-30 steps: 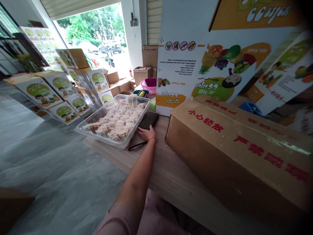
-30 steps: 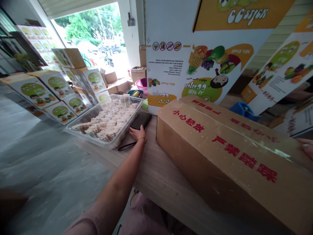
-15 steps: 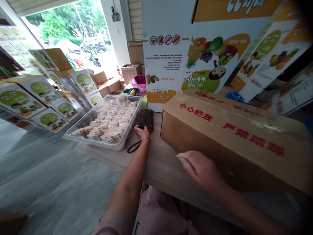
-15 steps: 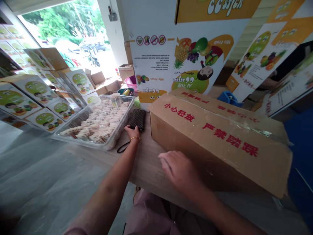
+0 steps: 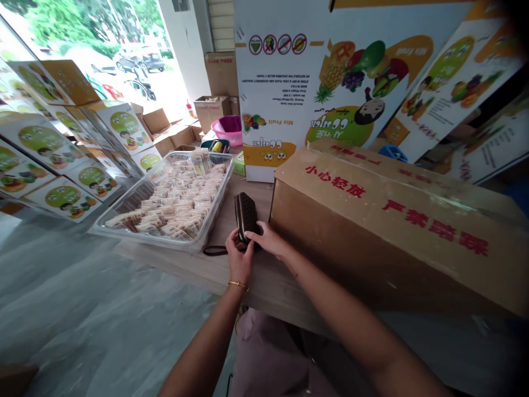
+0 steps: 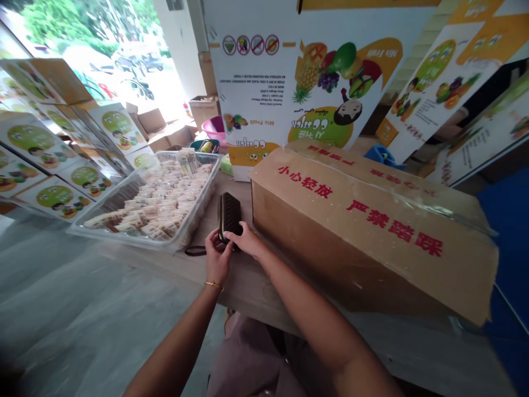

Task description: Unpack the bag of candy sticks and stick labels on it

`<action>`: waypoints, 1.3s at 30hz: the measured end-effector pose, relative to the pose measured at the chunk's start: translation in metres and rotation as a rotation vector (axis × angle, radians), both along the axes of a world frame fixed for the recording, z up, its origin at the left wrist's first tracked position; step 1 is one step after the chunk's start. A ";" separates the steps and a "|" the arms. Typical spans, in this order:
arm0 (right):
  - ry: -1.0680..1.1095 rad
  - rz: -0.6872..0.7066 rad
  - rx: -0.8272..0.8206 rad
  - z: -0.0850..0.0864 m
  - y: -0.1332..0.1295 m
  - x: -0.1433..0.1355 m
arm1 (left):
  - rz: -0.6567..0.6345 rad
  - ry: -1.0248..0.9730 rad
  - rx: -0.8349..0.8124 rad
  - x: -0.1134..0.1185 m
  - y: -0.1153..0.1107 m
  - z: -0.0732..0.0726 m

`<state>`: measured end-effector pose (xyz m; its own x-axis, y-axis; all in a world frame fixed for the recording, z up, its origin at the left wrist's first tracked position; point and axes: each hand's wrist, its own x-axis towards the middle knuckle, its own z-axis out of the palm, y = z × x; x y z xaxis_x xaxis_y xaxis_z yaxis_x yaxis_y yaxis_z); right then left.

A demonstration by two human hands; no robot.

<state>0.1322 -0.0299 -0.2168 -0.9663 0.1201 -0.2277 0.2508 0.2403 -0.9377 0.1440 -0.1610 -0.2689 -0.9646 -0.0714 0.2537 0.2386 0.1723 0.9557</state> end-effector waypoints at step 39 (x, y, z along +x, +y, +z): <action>0.152 0.056 0.321 -0.013 0.059 0.085 | 0.206 0.090 -0.443 -0.134 0.041 0.054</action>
